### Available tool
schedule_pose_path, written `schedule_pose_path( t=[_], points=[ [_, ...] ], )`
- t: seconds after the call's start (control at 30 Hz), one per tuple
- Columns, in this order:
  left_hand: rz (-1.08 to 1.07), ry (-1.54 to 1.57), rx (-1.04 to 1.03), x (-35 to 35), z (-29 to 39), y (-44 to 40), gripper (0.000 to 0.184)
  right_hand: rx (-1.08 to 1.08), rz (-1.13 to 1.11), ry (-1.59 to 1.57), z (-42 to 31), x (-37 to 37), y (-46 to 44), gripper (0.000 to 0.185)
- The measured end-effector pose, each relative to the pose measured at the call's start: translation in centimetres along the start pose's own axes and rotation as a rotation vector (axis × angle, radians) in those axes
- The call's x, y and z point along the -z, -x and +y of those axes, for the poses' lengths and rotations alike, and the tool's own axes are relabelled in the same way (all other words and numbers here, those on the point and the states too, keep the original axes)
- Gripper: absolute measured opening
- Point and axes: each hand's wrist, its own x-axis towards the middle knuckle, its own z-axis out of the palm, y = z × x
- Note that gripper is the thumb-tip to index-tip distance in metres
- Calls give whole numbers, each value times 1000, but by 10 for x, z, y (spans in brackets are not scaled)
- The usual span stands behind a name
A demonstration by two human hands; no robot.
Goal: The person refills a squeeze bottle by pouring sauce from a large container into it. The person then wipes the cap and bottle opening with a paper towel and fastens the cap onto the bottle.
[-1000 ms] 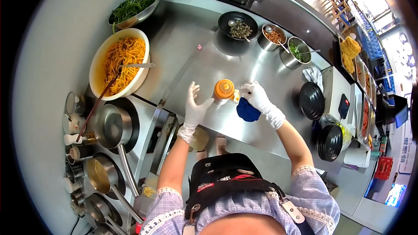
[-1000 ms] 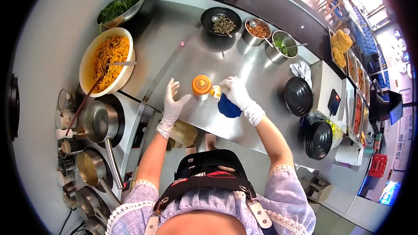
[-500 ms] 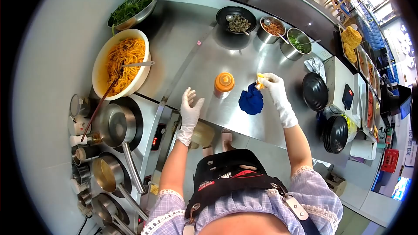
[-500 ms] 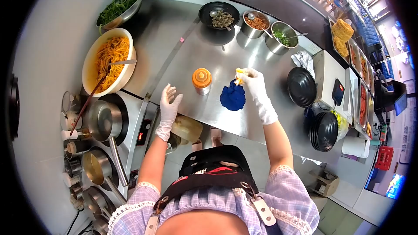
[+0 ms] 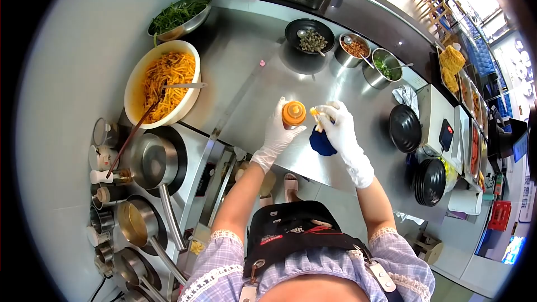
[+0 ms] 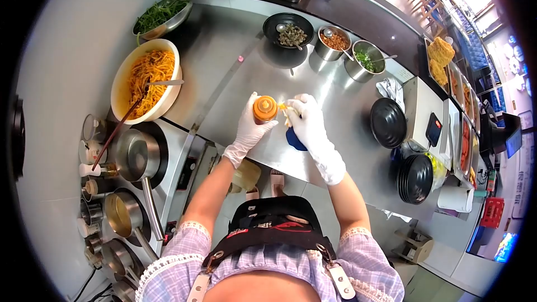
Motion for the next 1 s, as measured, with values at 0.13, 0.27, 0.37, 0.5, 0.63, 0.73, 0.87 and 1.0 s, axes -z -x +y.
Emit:
schedule_pose_path(
  t=[0.13, 0.27, 0.37, 0.5, 0.63, 0.73, 0.87, 1.0],
  points=[
    [49, 43, -47, -6, -6, -3, 76, 115, -23, -141, 9, -15, -52, 15],
    [73, 8, -100, -10, -12, -5, 71, 372, -202, -77, 15, -24, -74, 14],
    [85, 28, -94, -12, -13, -5, 70, 364, -266, -72, 15, -23, -73, 13],
    [47, 28, -34, -15, -16, -4, 72, 344, -246, 58, 14, -12, -50, 11],
    [71, -23, -23, -14, -11, -4, 73, 261, -186, -56, 22, -6, -24, 11],
    [72, -17, -84, -11, -9, -4, 73, 45, -179, -291, 23, 1, -32, 11],
    [64, 0, -83, -10, -11, -5, 73, 80, -286, -206, 11, 4, -67, 14],
    [62, -65, -92, -7, -5, -6, 73, 183, -520, -111, 22, -16, -91, 12]
  ],
)
